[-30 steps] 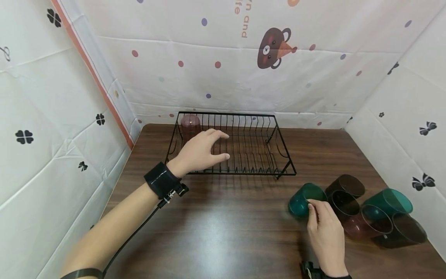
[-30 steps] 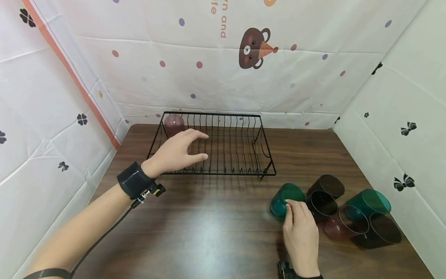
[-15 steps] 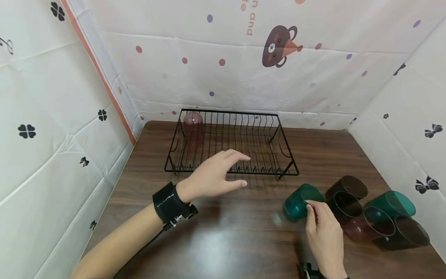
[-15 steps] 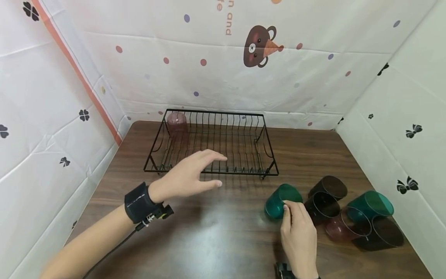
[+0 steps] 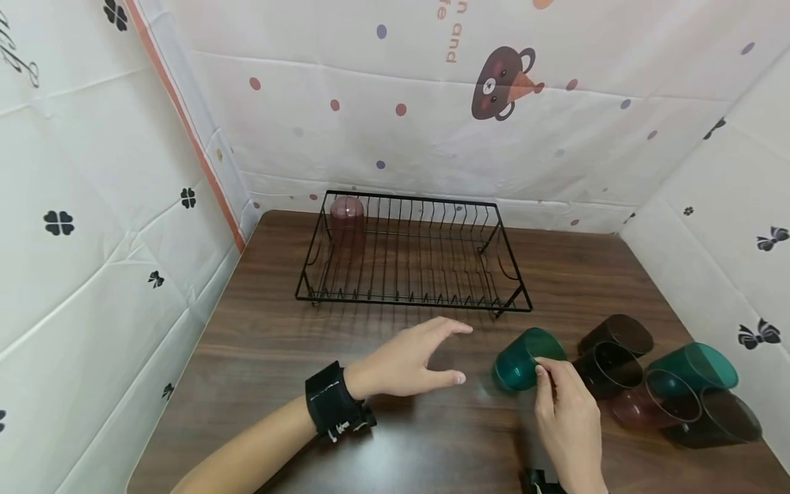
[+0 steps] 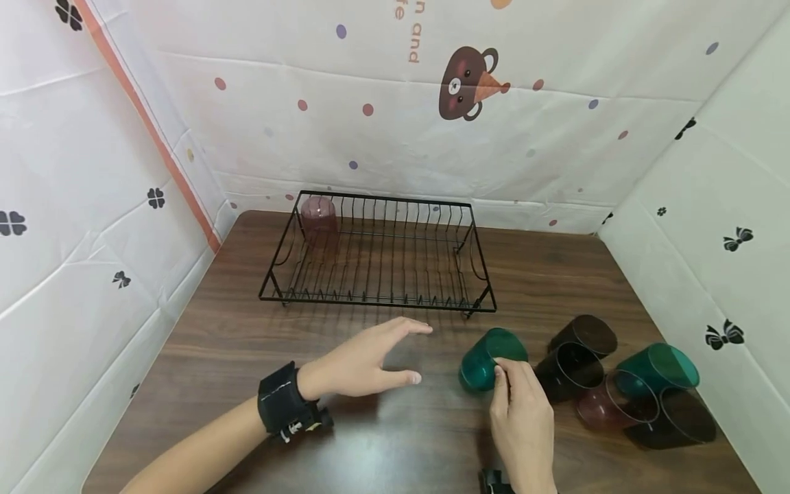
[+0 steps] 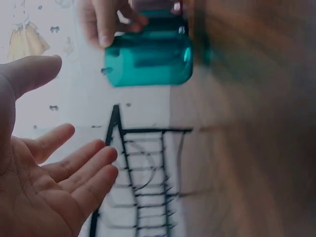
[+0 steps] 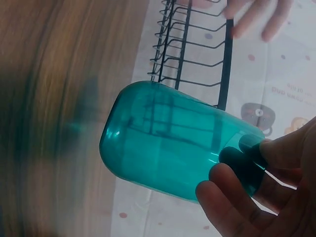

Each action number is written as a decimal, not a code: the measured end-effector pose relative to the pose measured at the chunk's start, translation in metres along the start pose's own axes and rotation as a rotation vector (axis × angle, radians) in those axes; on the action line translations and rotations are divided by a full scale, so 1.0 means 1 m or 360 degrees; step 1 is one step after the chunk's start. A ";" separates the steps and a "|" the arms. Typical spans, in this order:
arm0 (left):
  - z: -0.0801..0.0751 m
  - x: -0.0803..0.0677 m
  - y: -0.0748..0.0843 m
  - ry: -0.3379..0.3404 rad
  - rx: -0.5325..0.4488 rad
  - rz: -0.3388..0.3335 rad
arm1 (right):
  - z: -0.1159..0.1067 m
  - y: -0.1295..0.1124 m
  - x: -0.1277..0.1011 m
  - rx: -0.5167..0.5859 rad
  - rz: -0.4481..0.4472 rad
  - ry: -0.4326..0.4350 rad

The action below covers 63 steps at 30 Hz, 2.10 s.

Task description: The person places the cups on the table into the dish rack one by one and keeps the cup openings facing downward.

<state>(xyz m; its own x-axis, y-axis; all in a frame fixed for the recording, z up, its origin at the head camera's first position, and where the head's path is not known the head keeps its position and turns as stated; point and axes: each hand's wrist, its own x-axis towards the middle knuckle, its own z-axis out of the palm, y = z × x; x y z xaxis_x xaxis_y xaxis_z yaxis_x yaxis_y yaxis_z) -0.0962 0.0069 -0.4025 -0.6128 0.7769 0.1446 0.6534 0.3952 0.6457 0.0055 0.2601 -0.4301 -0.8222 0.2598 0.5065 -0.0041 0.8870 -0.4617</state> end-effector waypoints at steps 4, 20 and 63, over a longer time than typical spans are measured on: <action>0.022 0.004 -0.006 -0.0065 -0.0062 -0.0039 | 0.000 -0.002 -0.001 0.0009 0.0016 0.0005; 0.059 0.012 -0.025 -0.0071 -0.0331 -0.0275 | 0.004 -0.019 -0.008 0.0110 0.0000 -0.0069; 0.041 -0.031 -0.044 0.0059 -0.0572 -0.0046 | 0.028 -0.074 -0.016 0.0701 -0.0865 -0.0290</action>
<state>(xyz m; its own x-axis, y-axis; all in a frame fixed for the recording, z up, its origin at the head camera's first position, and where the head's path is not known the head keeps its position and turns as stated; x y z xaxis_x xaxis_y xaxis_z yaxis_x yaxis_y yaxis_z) -0.0880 -0.0143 -0.4664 -0.6489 0.7469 0.1453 0.4416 0.2142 0.8713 0.0033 0.1793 -0.4245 -0.7205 -0.2763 0.6360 -0.6368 0.6266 -0.4492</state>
